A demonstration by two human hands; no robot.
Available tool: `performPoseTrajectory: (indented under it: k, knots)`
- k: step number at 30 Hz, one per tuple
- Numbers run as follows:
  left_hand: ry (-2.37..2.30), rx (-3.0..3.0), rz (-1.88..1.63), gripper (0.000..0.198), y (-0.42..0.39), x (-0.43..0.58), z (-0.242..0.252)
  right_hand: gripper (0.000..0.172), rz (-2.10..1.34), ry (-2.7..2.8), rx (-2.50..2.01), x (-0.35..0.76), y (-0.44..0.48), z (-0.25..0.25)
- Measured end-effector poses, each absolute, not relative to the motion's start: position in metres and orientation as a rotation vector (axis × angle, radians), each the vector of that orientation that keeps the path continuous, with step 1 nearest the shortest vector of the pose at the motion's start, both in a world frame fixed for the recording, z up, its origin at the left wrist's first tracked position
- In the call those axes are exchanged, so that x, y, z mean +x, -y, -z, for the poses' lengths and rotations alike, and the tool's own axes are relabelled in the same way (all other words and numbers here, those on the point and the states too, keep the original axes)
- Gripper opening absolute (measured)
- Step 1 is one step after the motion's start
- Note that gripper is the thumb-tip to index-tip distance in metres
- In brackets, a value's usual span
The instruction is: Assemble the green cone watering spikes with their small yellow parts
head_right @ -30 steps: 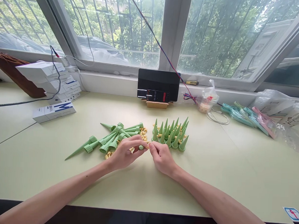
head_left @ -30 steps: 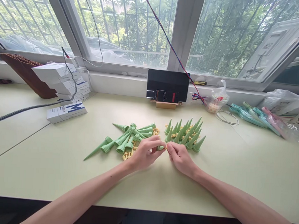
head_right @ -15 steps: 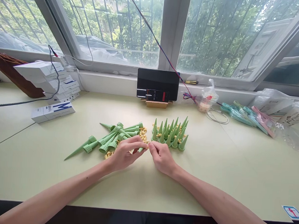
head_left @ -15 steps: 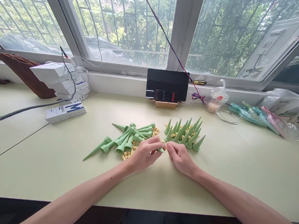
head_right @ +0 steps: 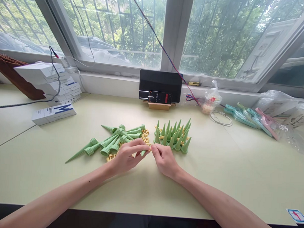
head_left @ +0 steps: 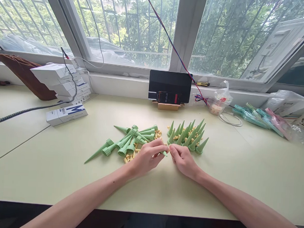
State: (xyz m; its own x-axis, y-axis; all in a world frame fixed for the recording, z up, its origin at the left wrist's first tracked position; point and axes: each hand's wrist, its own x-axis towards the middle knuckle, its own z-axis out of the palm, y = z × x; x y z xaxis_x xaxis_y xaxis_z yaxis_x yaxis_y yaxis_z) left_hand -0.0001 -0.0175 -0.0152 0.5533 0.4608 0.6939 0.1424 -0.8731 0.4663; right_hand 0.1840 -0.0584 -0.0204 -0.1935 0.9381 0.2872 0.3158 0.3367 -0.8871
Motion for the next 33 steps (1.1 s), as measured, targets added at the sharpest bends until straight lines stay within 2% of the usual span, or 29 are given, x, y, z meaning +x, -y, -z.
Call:
performPoseTrajectory:
  k: [21,33]
  knots:
    - [-0.532,2.418,-1.224,0.024,0.0183,0.0008,0.0153,0.049,-0.919,1.673,-1.131,0.1836,0.0577,0.0213]
    - [-0.529,2.422,-1.235,0.011,0.0194,0.0010,0.0123,0.045,-0.912,1.666,-1.113,0.1836,0.0573,0.0230]
